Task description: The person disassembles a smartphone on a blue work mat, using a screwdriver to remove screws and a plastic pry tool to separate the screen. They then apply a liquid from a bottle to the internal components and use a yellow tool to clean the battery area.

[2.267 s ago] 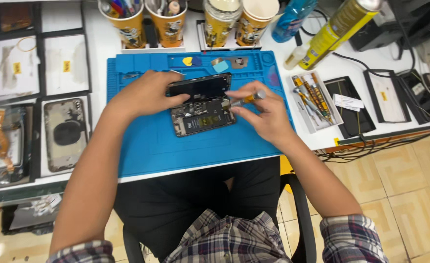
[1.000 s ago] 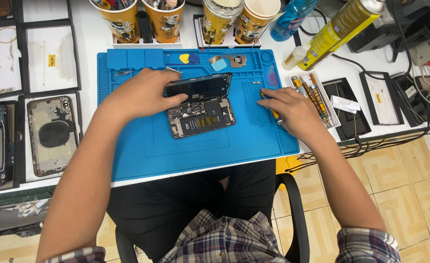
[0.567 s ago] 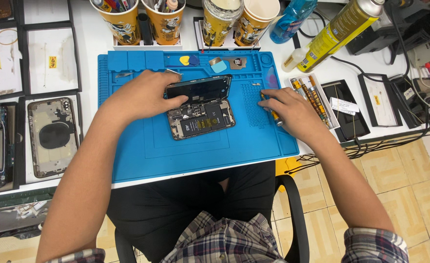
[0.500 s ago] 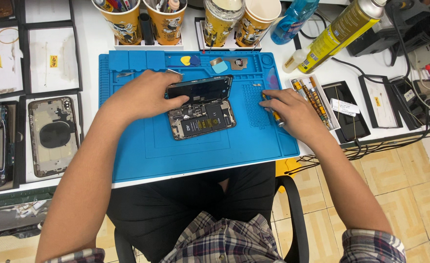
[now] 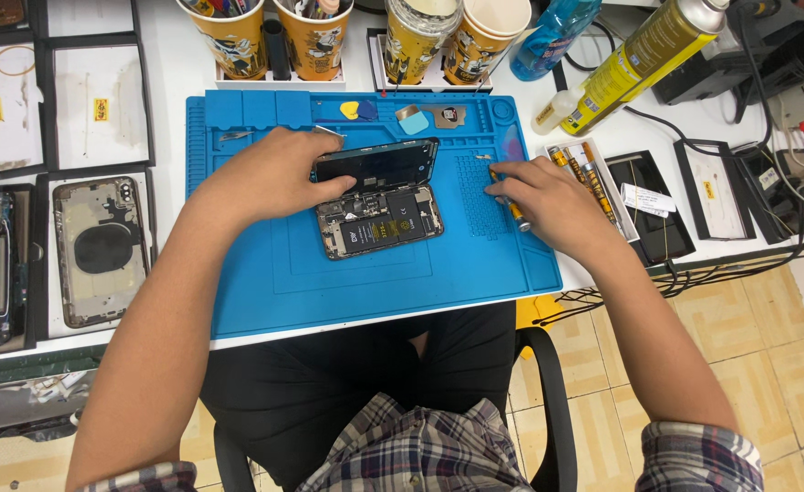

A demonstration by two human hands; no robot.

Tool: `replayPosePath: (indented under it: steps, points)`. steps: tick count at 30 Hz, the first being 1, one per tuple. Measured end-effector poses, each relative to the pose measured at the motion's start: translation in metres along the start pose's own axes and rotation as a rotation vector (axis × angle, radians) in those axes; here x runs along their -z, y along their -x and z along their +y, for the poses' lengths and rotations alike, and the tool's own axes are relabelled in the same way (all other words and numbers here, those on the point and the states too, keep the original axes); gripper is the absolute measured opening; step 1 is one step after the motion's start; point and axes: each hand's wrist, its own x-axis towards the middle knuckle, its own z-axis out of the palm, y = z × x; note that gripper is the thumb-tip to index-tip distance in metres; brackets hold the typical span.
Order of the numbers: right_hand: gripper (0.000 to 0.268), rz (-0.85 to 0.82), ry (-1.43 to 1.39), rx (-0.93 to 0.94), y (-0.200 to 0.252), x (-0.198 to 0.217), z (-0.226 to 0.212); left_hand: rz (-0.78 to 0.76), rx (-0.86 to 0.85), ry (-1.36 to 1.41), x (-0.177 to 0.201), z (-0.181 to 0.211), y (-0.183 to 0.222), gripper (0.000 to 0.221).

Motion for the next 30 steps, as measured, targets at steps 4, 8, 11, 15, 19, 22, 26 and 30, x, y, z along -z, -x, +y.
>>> replayPosePath:
  steps: [4,8,11,15,19,22,26,30]
  points:
    - [0.030,-0.042,0.099,0.036,-0.005,-0.002,0.002,0.006,0.004,0.000,0.001,0.002,0.001,0.047]
    - [0.029,0.017,0.155,0.067,0.001,-0.017,0.012,0.004,0.003,0.007,0.002,0.001,0.000,0.050]
    - [0.019,0.052,0.038,-0.011,0.007,-0.019,0.013,-0.001,0.013,0.004,0.003,0.005,-0.001,0.051]
    - [0.009,0.098,-0.221,-0.136,0.009,-0.019,0.008,-0.004,0.032,0.024,0.002,0.007,0.000,0.052]
    - [0.010,0.115,-0.288,-0.157,0.007,-0.017,0.007,0.006,0.028,0.037,-0.001,0.001,-0.003,0.052]
    - [0.011,0.132,-0.334,-0.173,0.006,-0.009,0.003,0.014,0.020,0.029,-0.001,-0.002,-0.005,0.053]
    - [0.015,0.284,-0.535,-0.208,0.006,0.002,-0.005,0.006,0.009,0.014,0.000,0.001,-0.002,0.050]
    - [0.011,0.503,-0.686,-0.078,0.003,0.010,-0.011,0.044,-0.027,0.046,-0.006,-0.009,-0.003,0.042]
